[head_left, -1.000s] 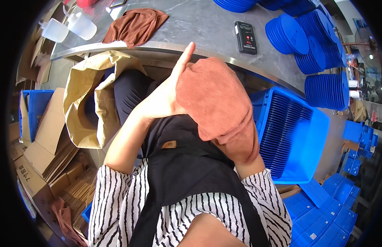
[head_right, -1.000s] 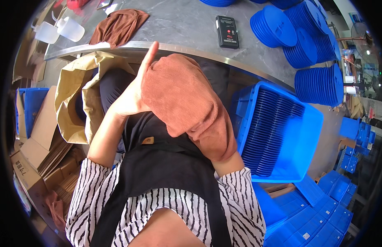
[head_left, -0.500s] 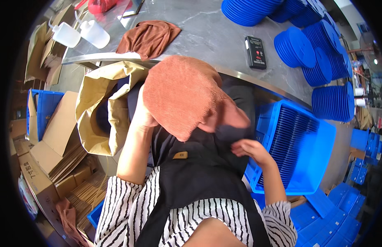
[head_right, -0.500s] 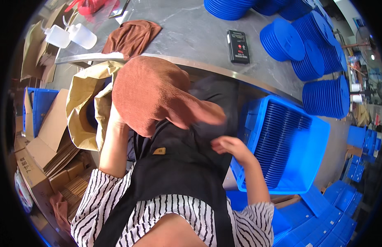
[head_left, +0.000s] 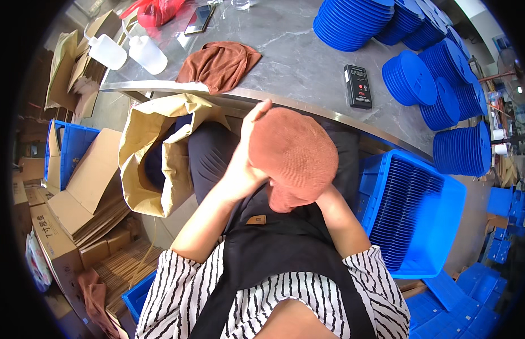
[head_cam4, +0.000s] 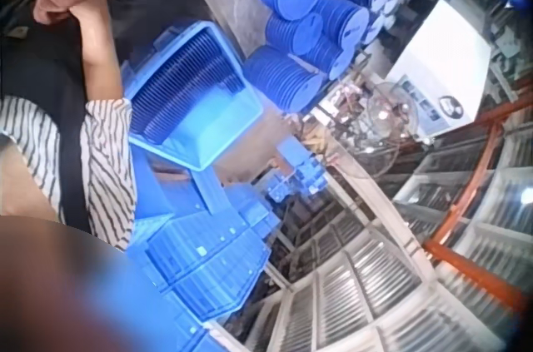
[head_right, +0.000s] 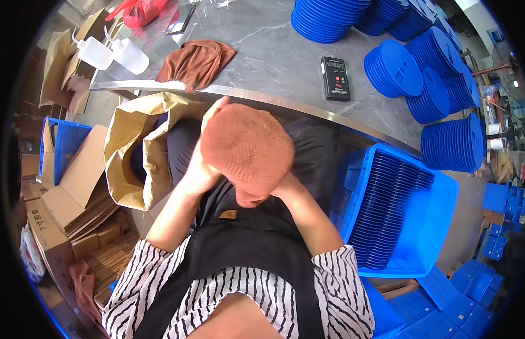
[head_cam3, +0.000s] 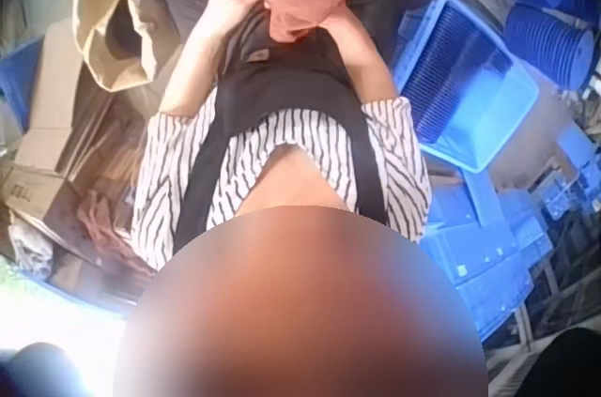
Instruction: The person wipes blue plastic circular parts with a brown cloth. They apply liquid from a squeeze bottle onto the cloth, then wipe the parts one by one, turning them over to clean both sides. The cleaned parts are placed into a blue bin.
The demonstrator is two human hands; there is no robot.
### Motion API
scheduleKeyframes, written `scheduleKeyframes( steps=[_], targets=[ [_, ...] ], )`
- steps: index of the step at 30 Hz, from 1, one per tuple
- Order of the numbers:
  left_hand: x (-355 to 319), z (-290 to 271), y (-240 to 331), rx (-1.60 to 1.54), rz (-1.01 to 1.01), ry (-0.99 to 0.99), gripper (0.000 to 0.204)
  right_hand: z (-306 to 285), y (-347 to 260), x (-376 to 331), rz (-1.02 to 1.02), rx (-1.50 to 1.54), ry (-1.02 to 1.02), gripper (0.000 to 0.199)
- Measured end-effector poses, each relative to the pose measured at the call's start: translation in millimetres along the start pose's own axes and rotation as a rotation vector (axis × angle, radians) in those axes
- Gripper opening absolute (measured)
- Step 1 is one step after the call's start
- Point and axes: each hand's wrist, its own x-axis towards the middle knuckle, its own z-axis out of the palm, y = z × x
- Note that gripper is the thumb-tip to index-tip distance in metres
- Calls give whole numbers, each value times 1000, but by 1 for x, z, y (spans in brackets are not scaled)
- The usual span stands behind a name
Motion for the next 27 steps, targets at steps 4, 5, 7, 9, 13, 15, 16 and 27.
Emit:
scheduleKeyframes(
  steps=[4, 5, 7, 9, 13, 15, 16, 27],
  targets=[
    [-17, 11, -40, 113, 80, -148, 96, 4, 4, -5, -300, -83, 105, 90],
    [-24, 12, -47, -10, -102, -149, 94, 0, 5, -8, -290, -52, 112, 88],
    [-29, 13, -49, 34, -65, -201, 90, -9, 6, -15, -269, 9, 133, 84],
    [-23, 15, -44, 115, -32, -265, 88, -17, 7, -23, -248, 69, 155, 81],
    [-8, 14, -32, -363, -416, -145, 85, -19, -11, -16, -50, -149, 165, 59],
    [-9, 13, -53, -459, -437, -45, 78, -13, -20, -7, 104, -168, 154, 41],
    [-10, 11, -54, -499, -489, -51, 73, -14, -16, -7, 154, -125, 135, 44],
    [3, 7, -59, 13, 0, 289, 49, -7, -29, -10, -187, 81, 197, 109]
  ],
)
